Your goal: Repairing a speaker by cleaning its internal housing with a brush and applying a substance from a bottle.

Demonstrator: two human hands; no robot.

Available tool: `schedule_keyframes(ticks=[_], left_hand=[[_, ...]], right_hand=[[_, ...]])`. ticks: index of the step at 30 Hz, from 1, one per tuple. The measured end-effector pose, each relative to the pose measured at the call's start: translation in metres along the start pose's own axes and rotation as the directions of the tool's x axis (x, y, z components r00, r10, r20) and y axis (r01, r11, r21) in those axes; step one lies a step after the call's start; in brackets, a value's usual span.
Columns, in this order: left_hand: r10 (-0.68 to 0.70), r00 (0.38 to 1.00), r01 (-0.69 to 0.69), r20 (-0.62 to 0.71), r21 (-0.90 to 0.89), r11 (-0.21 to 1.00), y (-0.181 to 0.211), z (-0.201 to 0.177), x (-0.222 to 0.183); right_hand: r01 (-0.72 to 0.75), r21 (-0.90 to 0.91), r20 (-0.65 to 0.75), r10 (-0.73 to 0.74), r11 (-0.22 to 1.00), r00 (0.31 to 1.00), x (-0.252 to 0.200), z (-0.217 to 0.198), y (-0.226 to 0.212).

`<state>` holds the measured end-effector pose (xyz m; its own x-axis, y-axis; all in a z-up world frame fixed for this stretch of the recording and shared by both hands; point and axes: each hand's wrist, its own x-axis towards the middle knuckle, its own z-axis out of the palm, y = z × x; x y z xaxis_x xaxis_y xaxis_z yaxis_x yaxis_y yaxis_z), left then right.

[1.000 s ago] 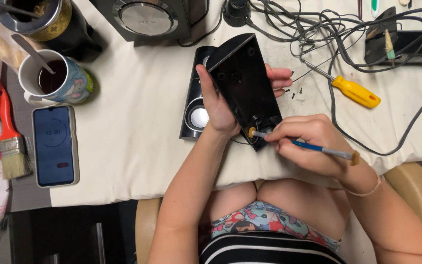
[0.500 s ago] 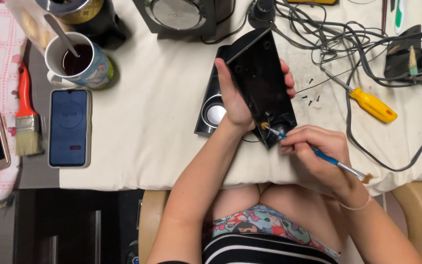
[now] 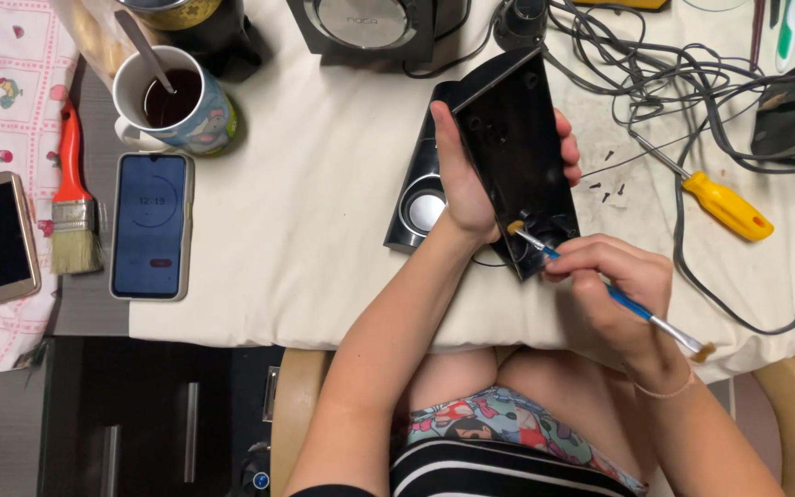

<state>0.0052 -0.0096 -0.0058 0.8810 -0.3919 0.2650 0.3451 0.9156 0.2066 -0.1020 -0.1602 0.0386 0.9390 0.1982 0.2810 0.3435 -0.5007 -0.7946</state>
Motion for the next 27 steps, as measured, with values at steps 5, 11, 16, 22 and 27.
schedule_keyframes(ticks=[5, 11, 16, 22, 27], left_hand=[[-0.007, 1.000, 0.006, 0.009, 0.023, 1.000, -0.007, 0.000, -0.001], [-0.019, 0.999, 0.019, 0.035, 0.018, 1.000, -0.003, 0.003, -0.002], [-0.035, 0.999, 0.036, -0.012, 0.083, 0.996, 0.003, 0.015, -0.003], [-0.028, 0.999, 0.032, -0.028, 0.142, 0.989, 0.008, 0.022, -0.002], [-0.058, 0.997, 0.063, -0.043, 0.126, 0.990, 0.009, 0.022, -0.004]], right_hand=[[0.045, -0.048, -0.097, -0.050, 0.998, 0.994, 0.005, -0.002, -0.004], [-0.010, 0.007, -0.095, 0.010, 1.000, 0.995, -0.005, 0.004, 0.005], [-0.002, 0.037, -0.138, 0.007, 0.999, 0.990, -0.007, 0.006, 0.010], [0.110, 0.055, -0.188, -0.098, 0.992, 0.977, -0.007, 0.004, 0.007], [-0.103, 0.122, -0.131, 0.119, 0.987, 0.984, -0.005, 0.007, 0.002]])
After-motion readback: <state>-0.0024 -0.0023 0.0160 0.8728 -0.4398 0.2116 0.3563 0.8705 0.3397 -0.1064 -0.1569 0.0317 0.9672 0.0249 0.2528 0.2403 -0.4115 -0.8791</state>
